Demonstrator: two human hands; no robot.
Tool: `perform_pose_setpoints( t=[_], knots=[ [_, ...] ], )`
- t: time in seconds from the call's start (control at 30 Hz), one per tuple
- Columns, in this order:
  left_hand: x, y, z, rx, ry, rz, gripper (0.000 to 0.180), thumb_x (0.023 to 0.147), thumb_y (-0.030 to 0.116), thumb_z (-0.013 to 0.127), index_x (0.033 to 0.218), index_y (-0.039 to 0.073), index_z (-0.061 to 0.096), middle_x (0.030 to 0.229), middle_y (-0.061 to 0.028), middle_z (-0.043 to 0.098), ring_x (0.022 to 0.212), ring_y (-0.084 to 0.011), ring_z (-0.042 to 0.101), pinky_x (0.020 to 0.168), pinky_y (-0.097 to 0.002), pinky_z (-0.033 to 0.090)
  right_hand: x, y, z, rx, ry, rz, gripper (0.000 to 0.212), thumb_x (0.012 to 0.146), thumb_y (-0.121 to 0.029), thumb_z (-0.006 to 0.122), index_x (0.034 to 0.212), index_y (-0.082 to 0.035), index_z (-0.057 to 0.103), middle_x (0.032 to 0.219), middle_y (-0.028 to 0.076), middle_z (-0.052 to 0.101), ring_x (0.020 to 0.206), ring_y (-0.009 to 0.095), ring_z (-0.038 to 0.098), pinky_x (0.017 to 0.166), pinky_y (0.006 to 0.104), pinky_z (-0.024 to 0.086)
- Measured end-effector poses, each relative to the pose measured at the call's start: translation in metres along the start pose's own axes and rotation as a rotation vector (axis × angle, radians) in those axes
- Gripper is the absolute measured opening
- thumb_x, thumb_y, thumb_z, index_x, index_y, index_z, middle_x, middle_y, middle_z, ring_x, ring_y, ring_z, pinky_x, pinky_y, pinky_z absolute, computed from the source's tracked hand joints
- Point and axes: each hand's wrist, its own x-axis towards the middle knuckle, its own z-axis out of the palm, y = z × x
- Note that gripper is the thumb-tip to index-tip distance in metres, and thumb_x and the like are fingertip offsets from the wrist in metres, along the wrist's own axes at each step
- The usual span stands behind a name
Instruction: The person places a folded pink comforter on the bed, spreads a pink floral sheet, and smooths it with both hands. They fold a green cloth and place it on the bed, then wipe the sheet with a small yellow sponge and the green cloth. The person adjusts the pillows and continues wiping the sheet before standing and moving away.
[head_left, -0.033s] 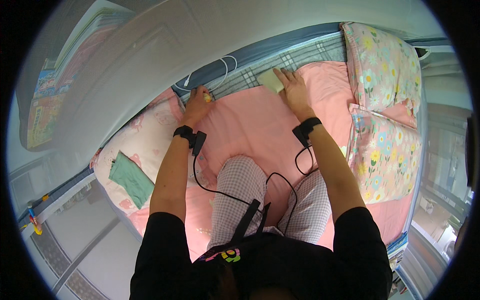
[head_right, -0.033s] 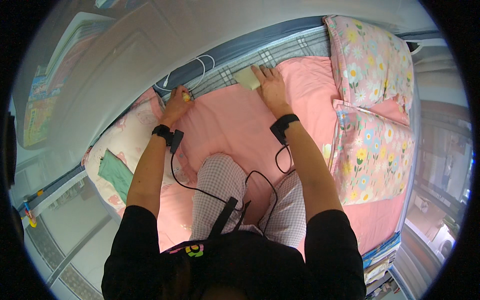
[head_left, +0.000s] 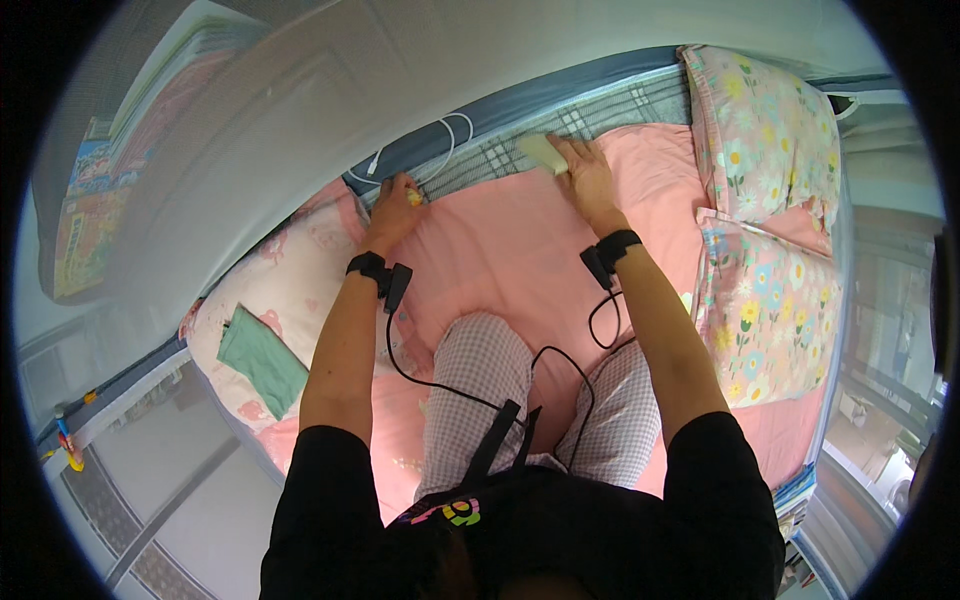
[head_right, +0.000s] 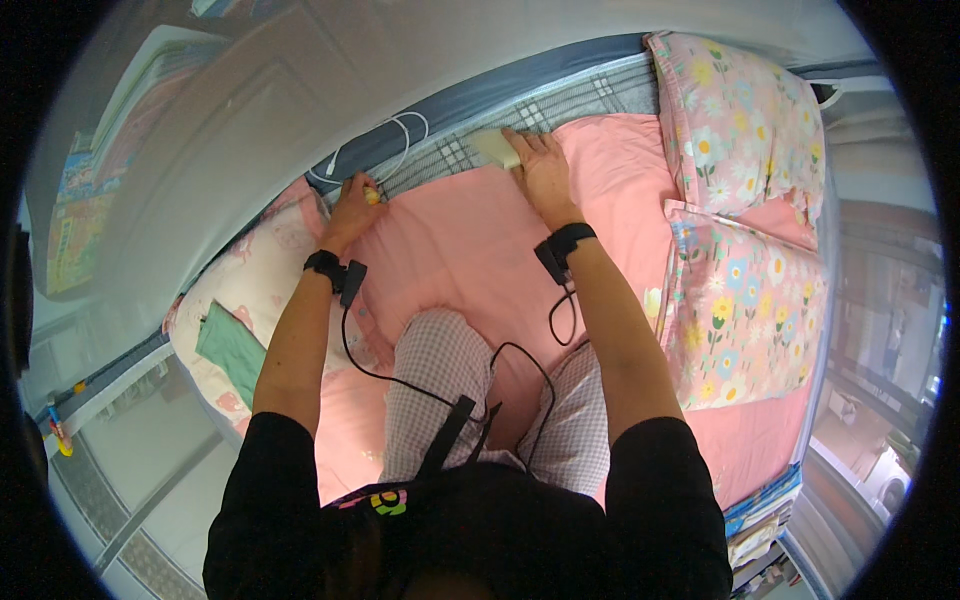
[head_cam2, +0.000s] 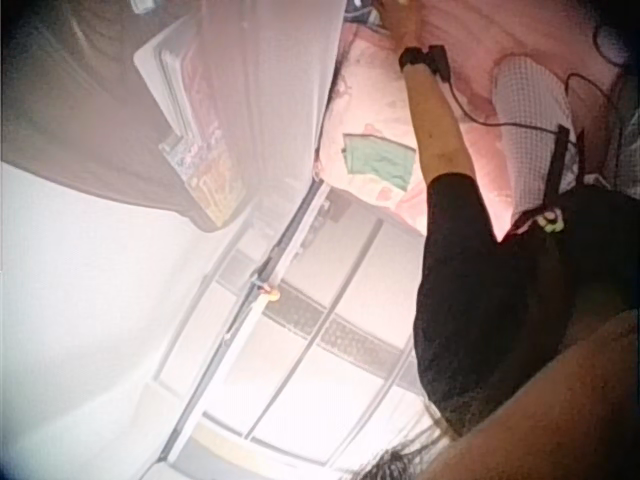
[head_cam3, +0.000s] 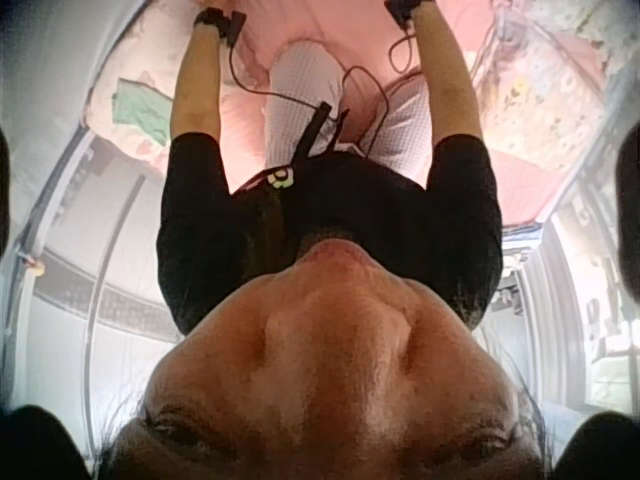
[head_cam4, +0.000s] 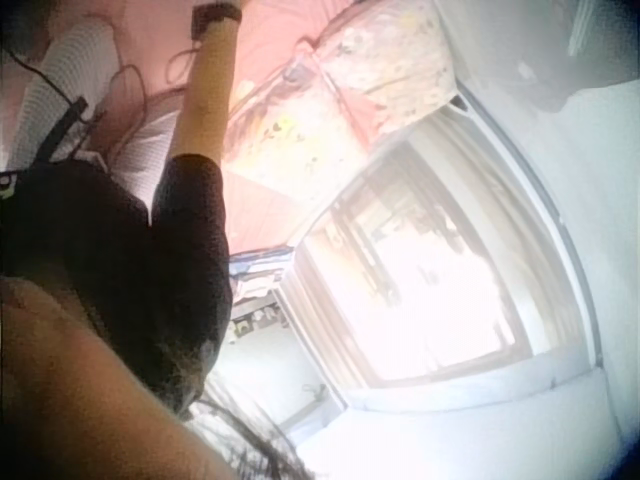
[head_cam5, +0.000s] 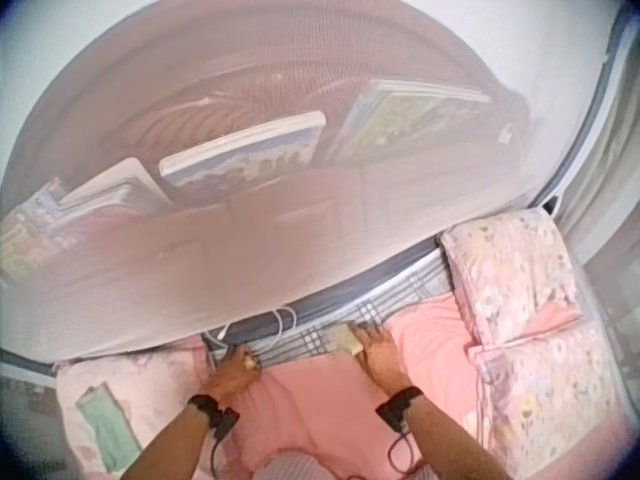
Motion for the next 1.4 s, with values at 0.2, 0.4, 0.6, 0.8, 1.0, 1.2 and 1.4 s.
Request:
perform_pose_setpoints(
  t=[0.2,0.4,0.6,0.8,1.0,1.2,1.4],
  knots=[
    [0.001,0.003,0.005,0.046,0.023,-0.067,0.041,0.075,0.024,0.068,0.11,0.014,0.048,0.112,-0.0185,0.051,0.103,-0.0438,0.056,0.088,-0.0483,0.047,0.012,-0.002,-0.023,1.216,0.008,0.652,0.032,0.09,-0.018,0.066,0.117,0.0,0.063,0.108,0.006,0.067,0.098,0.013,0.062,0.087,0.0265,0.048],
    [-0.01,0.02,-0.01,0.061,0.033,-0.029,0.033,0.077,0.023,0.069,0.105,0.012,0.055,0.11,-0.0192,0.054,0.1,-0.0412,0.057,0.083,-0.0452,0.047,-0.034,-0.04,-0.081,1.683,-0.044,0.729,0.031,0.094,-0.02,0.063,0.117,0.0,0.061,0.112,0.006,0.066,0.1,0.014,0.062,0.089,0.0287,0.049],
    [-0.077,0.148,-0.015,-0.672,-0.128,0.293,0.02,0.089,0.018,0.067,0.103,0.004,0.062,0.088,-0.0012,0.058,0.082,-0.0126,0.053,0.075,-0.026,0.045,-0.093,-0.072,-0.13,1.864,-0.103,0.724,0.044,0.1,-0.038,0.048,0.124,-0.001,0.055,0.111,0.007,0.064,0.099,0.017,0.062,0.089,0.0328,0.05],
    [-0.173,0.255,-0.011,-0.927,-0.527,0.394,0.03,0.087,0.013,0.069,0.114,0.001,0.06,0.095,0.0012,0.06,0.083,-0.0072,0.053,0.076,-0.0227,0.044,-0.133,-0.107,-0.162,1.86,-0.028,0.87,0.053,0.101,-0.048,0.041,0.127,-0.003,0.053,0.11,0.009,0.064,0.098,0.019,0.063,0.085,0.0345,0.053],
    [-0.217,0.268,-0.012,-0.836,-0.56,0.433,0.027,0.086,0.011,0.069,0.109,-0.001,0.061,0.095,-0.0011,0.062,0.086,-0.0074,0.054,0.077,-0.0238,0.046,-0.17,-0.115,-0.177,1.956,-0.078,0.978,0.045,0.101,-0.045,0.042,0.111,-0.006,0.061,0.087,0.006,0.066,0.063,0.011,0.061,0.05,0.0228,0.047],
    [-0.239,0.27,-0.011,-0.736,-0.566,0.514,0.024,0.086,0.01,0.068,0.106,-0.002,0.061,0.093,-0.0017,0.062,0.083,-0.0074,0.055,0.073,-0.0233,0.046,-0.202,-0.122,-0.177,2.376,-0.294,0.83,0.039,0.1,-0.033,0.042,0.105,0.002,0.059,0.069,0.002,0.057,0.041,0.007,0.039,0.042,0.0209,0.032],
    [-0.252,0.271,-0.002,-0.879,-0.646,0.454,0.025,0.089,0.013,0.065,0.109,-0.002,0.061,0.092,-0.0016,0.062,0.082,-0.0067,0.055,0.072,-0.0234,0.046,-0.218,-0.134,-0.194,2.323,-0.183,0.805,0.048,0.102,-0.042,0.039,0.106,0.001,0.059,0.067,0.002,0.054,0.041,0.008,0.037,0.043,0.0216,0.032]
  ],
)
